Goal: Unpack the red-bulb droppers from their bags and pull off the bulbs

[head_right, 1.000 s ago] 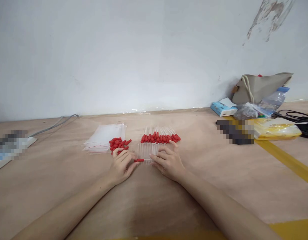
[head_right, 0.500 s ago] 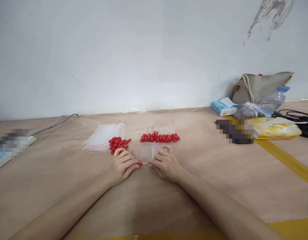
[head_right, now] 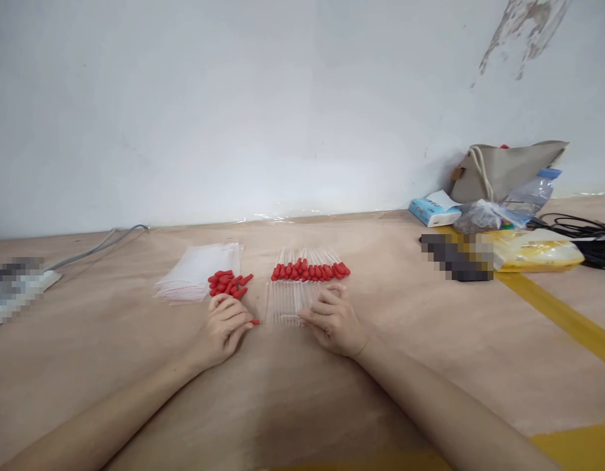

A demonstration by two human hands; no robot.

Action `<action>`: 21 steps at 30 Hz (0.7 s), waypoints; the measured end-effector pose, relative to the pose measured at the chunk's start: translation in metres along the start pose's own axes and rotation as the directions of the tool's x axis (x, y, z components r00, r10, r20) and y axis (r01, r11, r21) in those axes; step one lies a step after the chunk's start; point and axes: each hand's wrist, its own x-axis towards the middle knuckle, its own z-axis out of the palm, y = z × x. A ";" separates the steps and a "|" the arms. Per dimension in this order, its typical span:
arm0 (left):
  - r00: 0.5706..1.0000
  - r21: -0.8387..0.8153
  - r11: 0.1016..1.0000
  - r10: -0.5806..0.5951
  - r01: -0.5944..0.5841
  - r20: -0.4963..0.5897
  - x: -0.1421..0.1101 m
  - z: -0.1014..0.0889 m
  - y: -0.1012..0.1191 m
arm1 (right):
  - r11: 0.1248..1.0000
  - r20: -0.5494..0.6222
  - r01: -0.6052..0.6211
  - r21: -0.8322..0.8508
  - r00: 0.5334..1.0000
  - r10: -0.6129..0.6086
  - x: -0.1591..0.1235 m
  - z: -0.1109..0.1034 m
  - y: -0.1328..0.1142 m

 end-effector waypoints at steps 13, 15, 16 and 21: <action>0.896 -0.122 0.950 -0.311 0.287 -0.317 -0.002 -0.011 -0.019 | 0.888 -0.178 -0.420 -0.185 0.903 0.390 -0.006 0.006 0.016; 0.874 -0.108 0.930 -0.366 0.350 -0.318 0.003 -0.019 -0.028 | 0.889 -0.148 -0.408 -0.210 0.912 0.383 -0.006 0.008 0.016; 0.864 -0.097 0.918 -0.396 0.385 -0.312 0.007 -0.024 -0.033 | 0.890 -0.133 -0.400 -0.217 0.916 0.379 -0.006 0.009 0.015; 0.885 -0.001 0.896 -0.439 0.445 -0.155 0.027 -0.034 -0.046 | 0.908 -0.064 -0.355 -0.224 0.935 0.349 -0.005 0.009 0.011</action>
